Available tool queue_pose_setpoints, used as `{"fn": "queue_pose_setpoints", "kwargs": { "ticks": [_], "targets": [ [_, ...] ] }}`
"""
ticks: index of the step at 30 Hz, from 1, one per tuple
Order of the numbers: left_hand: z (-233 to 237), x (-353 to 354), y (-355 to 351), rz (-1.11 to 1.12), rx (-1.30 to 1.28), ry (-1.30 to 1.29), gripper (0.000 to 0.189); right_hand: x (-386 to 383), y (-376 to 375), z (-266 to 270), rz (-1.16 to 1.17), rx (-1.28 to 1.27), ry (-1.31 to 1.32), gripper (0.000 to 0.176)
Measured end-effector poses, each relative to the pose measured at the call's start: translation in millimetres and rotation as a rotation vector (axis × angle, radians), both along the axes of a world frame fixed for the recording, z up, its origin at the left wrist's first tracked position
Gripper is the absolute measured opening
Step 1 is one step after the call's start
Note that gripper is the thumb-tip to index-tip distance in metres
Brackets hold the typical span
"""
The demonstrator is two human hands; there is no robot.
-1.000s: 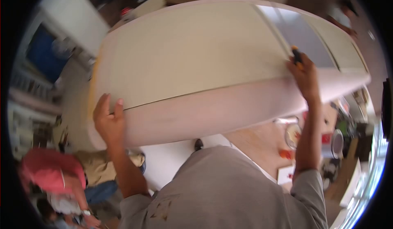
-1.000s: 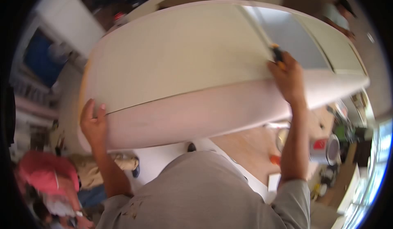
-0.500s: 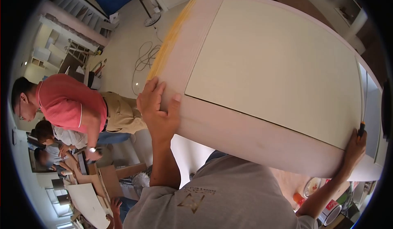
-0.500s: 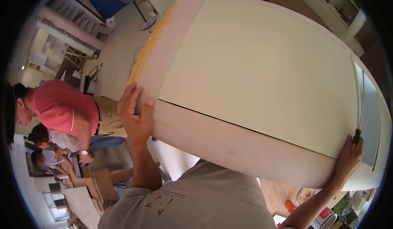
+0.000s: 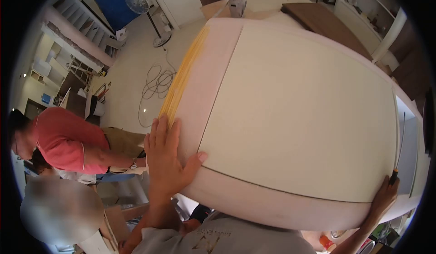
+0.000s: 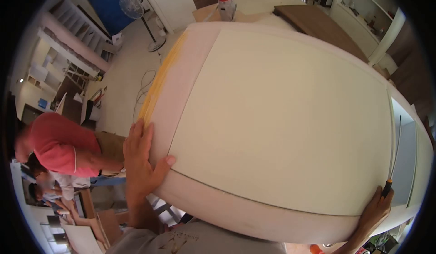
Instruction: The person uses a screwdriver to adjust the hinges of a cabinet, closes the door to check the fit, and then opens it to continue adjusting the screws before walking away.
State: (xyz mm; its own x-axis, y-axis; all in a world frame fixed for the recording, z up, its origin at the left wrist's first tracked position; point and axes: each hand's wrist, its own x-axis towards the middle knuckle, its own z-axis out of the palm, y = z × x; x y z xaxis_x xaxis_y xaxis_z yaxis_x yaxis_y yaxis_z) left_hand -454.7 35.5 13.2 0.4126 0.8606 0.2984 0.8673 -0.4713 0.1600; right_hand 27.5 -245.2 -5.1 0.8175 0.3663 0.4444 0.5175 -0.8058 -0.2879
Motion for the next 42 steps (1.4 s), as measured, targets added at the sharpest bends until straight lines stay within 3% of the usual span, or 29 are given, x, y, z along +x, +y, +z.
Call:
{"fn": "queue_pose_setpoints", "kwargs": {
  "ticks": [3,9,13,17,18,21,27,36,42],
  "targets": [
    [12,-1,39,-0.25,-0.078,0.012,0.086,-2,4,-4,0.034,0.058,0.002,0.026],
    [26,48,125,-0.413,-0.157,0.228,0.072,-8,5,-2,0.044,0.049,-0.025,0.02],
    [64,115,208,-0.509,-0.033,-0.124,0.062,-18,13,1,0.055,0.085,-0.072,0.017],
    [107,192,262,-0.415,0.067,-0.374,0.059,-19,13,3,0.07,0.099,-0.043,0.018],
    [104,207,267,-0.374,0.077,-0.407,0.059,-22,14,5,0.073,0.106,-0.042,0.018],
    [-3,250,311,-0.323,0.249,-0.104,0.062,-26,16,10,0.058,0.132,0.0,0.018],
    [-17,247,289,-0.314,0.048,0.044,0.069,-34,21,16,0.044,0.134,0.001,0.015],
    [-9,245,279,-0.339,-0.008,0.15,0.083,-40,29,24,-0.006,0.013,-0.041,0.017],
    [-2,239,260,-0.316,-0.125,0.218,0.08,-36,25,19,0.011,0.029,-0.073,0.018]
  ]
}}
